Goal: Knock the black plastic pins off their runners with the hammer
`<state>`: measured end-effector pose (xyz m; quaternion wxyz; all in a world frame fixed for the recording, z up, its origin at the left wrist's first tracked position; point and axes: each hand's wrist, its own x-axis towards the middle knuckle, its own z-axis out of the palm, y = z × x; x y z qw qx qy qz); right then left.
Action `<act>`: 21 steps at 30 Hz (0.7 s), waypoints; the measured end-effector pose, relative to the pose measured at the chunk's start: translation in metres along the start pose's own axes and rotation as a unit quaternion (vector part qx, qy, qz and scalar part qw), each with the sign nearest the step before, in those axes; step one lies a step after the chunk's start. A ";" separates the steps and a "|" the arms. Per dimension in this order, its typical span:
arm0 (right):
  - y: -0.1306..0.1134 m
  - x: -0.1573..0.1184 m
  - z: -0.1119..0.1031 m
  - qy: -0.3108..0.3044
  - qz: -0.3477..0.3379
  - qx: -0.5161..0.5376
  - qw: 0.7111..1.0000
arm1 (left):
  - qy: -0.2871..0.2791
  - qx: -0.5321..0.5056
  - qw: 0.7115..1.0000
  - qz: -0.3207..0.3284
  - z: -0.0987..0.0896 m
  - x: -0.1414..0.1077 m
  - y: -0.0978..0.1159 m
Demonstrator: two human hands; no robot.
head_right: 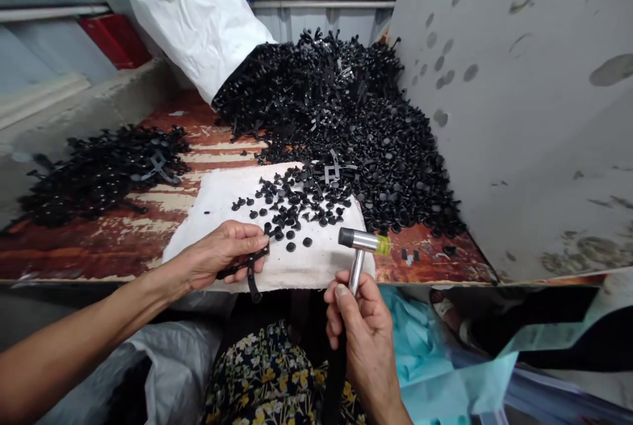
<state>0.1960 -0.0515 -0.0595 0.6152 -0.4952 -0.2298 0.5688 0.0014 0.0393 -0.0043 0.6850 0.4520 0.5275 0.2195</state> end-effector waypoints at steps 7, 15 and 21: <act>0.001 -0.001 -0.002 -0.001 0.014 -0.004 1.000 | 0.004 0.016 1.000 0.007 0.000 0.002 -0.001; 0.002 -0.001 -0.002 0.007 0.023 -0.006 1.000 | 0.015 0.015 1.000 0.003 0.000 0.003 -0.002; 0.003 -0.001 -0.002 0.003 0.025 -0.010 1.000 | 0.017 0.019 1.000 0.004 -0.001 0.004 -0.002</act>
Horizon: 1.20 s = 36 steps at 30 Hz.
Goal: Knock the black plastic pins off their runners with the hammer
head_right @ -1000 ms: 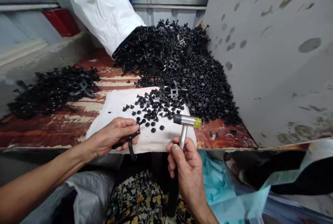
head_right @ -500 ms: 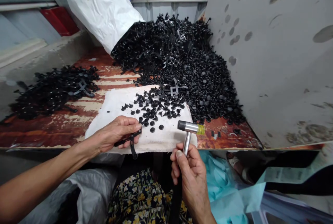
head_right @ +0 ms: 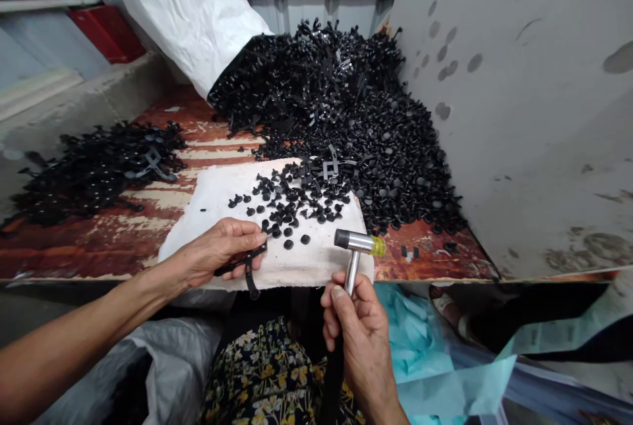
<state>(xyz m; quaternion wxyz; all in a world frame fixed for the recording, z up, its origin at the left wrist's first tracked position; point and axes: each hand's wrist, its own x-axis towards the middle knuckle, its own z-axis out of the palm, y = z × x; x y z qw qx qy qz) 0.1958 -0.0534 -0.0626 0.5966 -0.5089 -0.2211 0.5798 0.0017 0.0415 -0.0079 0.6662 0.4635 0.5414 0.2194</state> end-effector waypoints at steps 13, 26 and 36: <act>-0.002 -0.001 -0.014 -0.072 -0.023 -0.096 0.992 | 0.012 0.030 0.999 -0.025 -0.001 0.000 0.004; -0.046 0.025 -0.004 -0.243 -0.405 -0.472 0.744 | -0.009 0.059 0.997 -0.042 -0.008 0.003 0.013; -0.051 0.031 0.016 -0.237 -0.398 -0.579 0.671 | -0.024 0.057 0.998 -0.022 -0.011 0.004 0.009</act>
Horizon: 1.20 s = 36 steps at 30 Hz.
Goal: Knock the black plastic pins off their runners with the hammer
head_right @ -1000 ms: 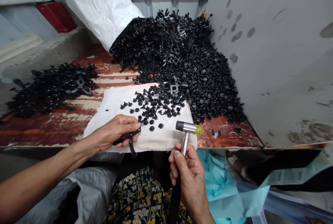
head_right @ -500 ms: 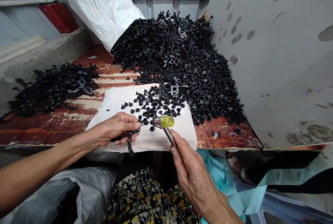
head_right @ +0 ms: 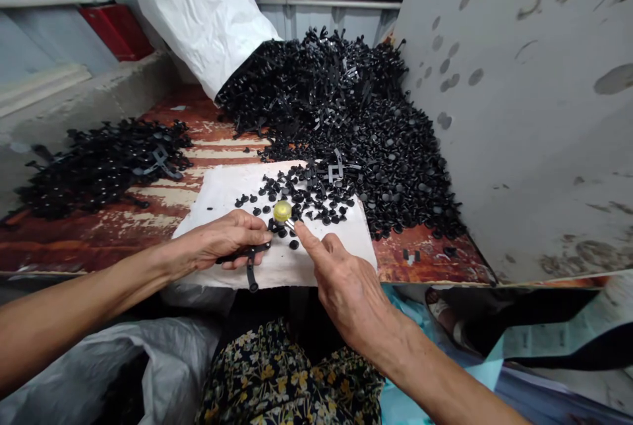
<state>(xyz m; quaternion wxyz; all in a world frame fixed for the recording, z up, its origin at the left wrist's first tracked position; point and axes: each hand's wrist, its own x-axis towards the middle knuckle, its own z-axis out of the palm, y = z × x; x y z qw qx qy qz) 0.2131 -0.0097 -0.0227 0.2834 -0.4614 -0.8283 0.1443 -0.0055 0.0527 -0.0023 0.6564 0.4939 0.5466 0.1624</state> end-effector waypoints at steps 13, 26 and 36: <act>-0.002 0.001 -0.001 0.063 -0.002 0.028 0.998 | -0.028 -0.017 0.999 0.007 -0.005 0.004 -0.008; -0.005 0.010 -0.003 0.045 0.083 0.121 0.988 | -0.065 0.102 0.992 0.035 -0.006 -0.005 -0.004; -0.010 0.011 0.005 -0.070 0.185 0.400 0.895 | -0.168 0.291 0.930 0.148 0.019 -0.030 -0.005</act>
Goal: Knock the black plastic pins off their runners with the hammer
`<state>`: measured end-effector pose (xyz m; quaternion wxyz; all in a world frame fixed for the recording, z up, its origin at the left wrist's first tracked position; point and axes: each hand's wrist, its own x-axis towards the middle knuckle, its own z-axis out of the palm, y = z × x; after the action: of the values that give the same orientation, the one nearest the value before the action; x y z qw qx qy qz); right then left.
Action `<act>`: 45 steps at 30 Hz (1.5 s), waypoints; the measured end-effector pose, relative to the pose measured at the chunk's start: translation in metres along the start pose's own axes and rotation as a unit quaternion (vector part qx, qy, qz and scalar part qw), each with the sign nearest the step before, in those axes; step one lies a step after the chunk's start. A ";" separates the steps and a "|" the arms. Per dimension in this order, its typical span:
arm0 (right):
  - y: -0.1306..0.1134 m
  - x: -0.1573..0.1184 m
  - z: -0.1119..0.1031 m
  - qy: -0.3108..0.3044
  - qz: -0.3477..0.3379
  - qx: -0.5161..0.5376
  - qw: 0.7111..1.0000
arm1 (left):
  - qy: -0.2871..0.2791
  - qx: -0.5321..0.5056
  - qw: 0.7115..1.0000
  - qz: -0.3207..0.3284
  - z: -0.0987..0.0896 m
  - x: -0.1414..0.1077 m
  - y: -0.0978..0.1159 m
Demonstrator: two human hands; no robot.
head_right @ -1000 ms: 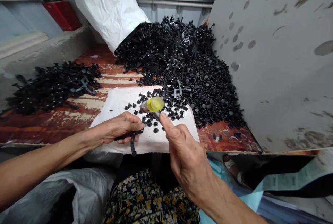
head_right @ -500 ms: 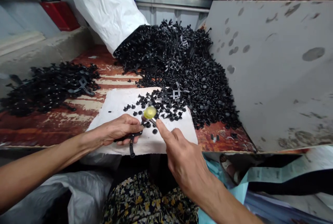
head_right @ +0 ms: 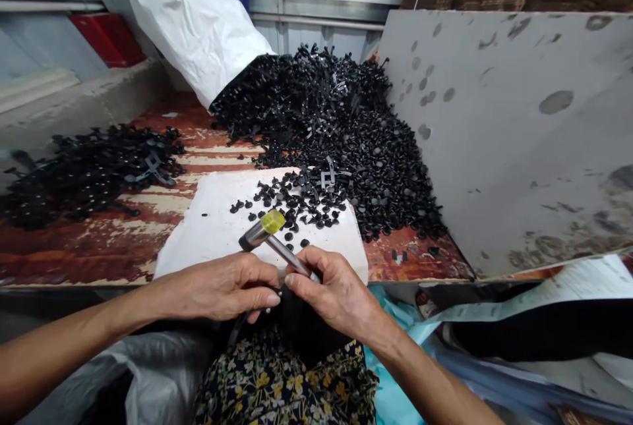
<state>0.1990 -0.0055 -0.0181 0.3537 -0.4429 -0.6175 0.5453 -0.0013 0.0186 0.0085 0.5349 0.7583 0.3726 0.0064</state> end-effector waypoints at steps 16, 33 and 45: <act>0.007 -0.004 0.019 0.089 0.037 0.085 0.992 | 0.173 -0.458 0.867 -0.090 0.016 0.004 -0.007; 0.033 -0.024 -0.003 0.222 0.059 0.159 0.960 | 0.262 -0.434 0.842 -0.186 -0.010 0.029 -0.003; 0.036 -0.027 -0.003 0.219 0.078 0.160 0.959 | 0.260 -0.430 0.841 -0.200 -0.012 0.031 -0.002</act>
<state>0.2167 -0.0288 -0.0524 0.5026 -0.5360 -0.3931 0.5527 0.0152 0.0461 0.0000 0.6804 0.3320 0.6011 0.2560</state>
